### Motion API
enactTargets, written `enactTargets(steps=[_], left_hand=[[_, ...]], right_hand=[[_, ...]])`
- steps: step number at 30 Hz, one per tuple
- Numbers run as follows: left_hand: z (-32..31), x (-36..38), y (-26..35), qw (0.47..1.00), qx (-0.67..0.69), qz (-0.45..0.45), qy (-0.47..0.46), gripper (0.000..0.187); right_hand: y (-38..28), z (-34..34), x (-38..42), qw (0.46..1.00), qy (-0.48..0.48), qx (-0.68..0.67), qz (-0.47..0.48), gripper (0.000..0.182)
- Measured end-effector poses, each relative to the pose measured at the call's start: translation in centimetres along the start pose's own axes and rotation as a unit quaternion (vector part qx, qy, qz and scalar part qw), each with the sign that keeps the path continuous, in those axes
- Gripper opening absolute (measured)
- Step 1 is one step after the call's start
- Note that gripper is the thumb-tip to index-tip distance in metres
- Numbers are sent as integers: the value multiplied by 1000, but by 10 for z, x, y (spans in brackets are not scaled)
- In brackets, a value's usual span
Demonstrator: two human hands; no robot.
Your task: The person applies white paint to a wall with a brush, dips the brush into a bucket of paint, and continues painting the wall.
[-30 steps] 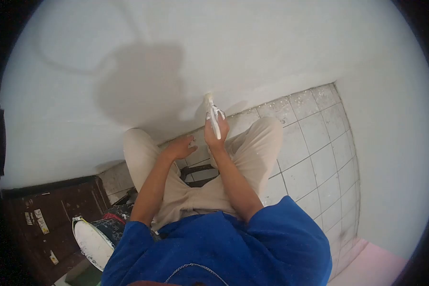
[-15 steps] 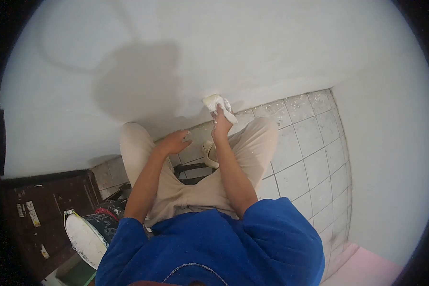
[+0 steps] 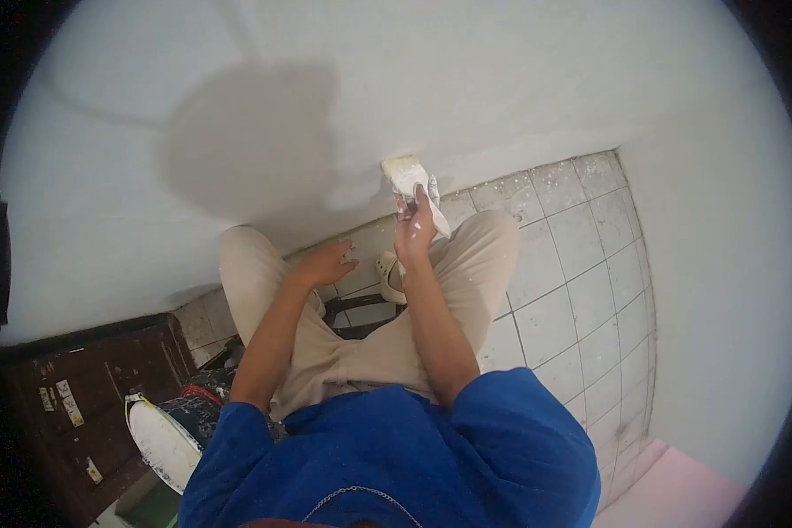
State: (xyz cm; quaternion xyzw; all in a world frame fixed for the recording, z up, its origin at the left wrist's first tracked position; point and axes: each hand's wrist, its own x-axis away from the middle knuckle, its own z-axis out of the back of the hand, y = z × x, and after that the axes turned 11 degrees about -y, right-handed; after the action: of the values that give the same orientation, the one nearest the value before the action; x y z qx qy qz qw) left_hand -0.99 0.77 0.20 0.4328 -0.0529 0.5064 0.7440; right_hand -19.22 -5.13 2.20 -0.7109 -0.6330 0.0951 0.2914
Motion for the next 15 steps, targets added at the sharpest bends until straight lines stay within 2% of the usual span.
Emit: enactTargets(steps=[2, 5, 8, 10, 14, 15], left_hand=[[-1, -4, -5, 1000, 7, -2, 13, 44], [3, -11, -4, 1000, 21, 4, 10, 44], [-5, -15, -9, 1000, 6, -4, 21, 45], [3, -7, -2, 1000, -5, 16, -9, 47], [-4, -7, -8, 1000, -6, 17, -16, 47], [-3, -9, -7, 1000, -2, 16, -16, 47]], right_hand=[[-12, -2, 9, 1000, -8, 24, -8, 35], [10, 36, -12, 991, 127, 7, -32, 35], [13, 26, -28, 997, 60, 33, -25, 35], [7, 19, -26, 998, 15, 3, -54, 38], [-25, -31, 17, 1000, -26, 1, 14, 30], [-22, -25, 14, 999, -19, 21, 17, 30]])
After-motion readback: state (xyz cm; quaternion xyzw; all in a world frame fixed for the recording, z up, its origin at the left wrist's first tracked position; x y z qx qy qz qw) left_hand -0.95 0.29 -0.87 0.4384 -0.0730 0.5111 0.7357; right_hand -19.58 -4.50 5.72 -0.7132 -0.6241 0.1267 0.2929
